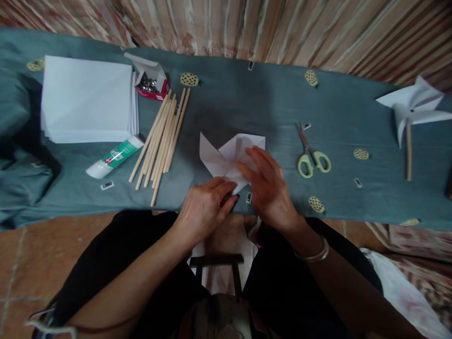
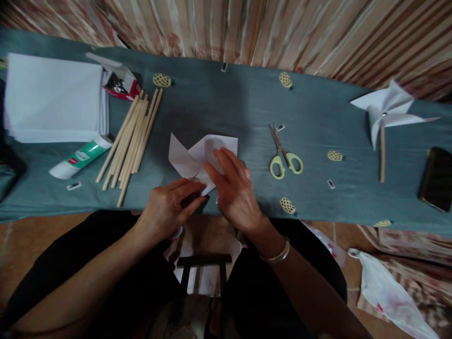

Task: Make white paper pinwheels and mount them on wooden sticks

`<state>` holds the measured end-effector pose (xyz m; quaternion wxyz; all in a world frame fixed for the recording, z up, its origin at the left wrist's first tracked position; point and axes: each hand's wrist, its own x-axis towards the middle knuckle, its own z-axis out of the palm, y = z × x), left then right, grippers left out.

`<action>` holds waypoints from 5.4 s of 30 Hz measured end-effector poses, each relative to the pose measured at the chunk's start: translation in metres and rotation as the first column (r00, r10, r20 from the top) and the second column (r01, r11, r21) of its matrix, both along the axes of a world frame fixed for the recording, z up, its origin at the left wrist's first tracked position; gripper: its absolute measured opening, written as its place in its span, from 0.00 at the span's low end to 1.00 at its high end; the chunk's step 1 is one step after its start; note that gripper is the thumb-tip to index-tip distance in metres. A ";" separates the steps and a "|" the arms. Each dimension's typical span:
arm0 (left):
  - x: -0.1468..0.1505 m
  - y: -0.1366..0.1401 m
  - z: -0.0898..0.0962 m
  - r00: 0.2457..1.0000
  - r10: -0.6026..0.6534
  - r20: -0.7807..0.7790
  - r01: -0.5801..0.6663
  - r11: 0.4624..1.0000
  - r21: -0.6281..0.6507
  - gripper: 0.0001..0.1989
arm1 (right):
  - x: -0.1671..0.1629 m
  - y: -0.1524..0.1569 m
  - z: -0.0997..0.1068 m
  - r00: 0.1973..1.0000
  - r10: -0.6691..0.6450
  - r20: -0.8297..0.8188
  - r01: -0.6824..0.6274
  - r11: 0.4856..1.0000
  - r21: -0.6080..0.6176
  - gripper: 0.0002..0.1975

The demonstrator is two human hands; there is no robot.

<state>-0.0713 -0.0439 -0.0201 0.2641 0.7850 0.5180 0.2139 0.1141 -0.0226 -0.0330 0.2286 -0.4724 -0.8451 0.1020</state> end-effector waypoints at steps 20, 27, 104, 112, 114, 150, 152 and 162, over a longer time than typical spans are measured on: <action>-0.004 0.002 0.008 0.996 -0.016 -0.087 0.018 1.000 0.025 0.16 | 0.018 0.074 0.008 0.967 -0.171 -0.187 0.132 0.970 -0.206 0.21; -0.015 0.004 0.007 0.998 0.000 -0.070 0.007 0.995 0.102 0.21 | 0.044 0.055 0.014 0.909 -0.348 -0.227 0.265 0.907 -0.328 0.22; 0.009 -0.017 -0.001 0.996 -0.063 0.056 0.052 0.983 0.174 0.04 | 0.038 -0.023 0.033 0.993 0.042 -0.108 -0.042 0.999 0.002 0.12; 0.009 -0.019 -0.007 0.994 -0.050 0.092 0.025 0.966 0.257 0.06 | 0.028 -0.023 0.026 0.982 0.005 -0.189 0.003 0.999 0.040 0.05; 0.008 -0.021 -0.008 0.996 -0.053 0.068 0.034 0.964 0.264 0.08 | 0.024 -0.023 0.021 0.983 -0.016 -0.181 0.026 0.998 0.056 0.05; 0.007 -0.015 -0.003 0.984 -0.108 0.142 0.085 0.984 0.159 0.09 | 0.010 -0.024 0.004 0.999 -0.001 0.039 0.000 0.999 0.045 0.15; 0.007 -0.015 -0.003 0.983 -0.105 0.151 0.083 0.986 0.144 0.09 | 0.010 -0.024 0.004 0.999 0.002 0.041 -0.003 0.999 0.043 0.15; 0.007 -0.013 -0.003 0.983 -0.108 0.147 0.094 0.990 0.102 0.10 | 0.011 -0.026 0.005 1.000 0.002 0.016 -0.002 1.000 -0.002 0.15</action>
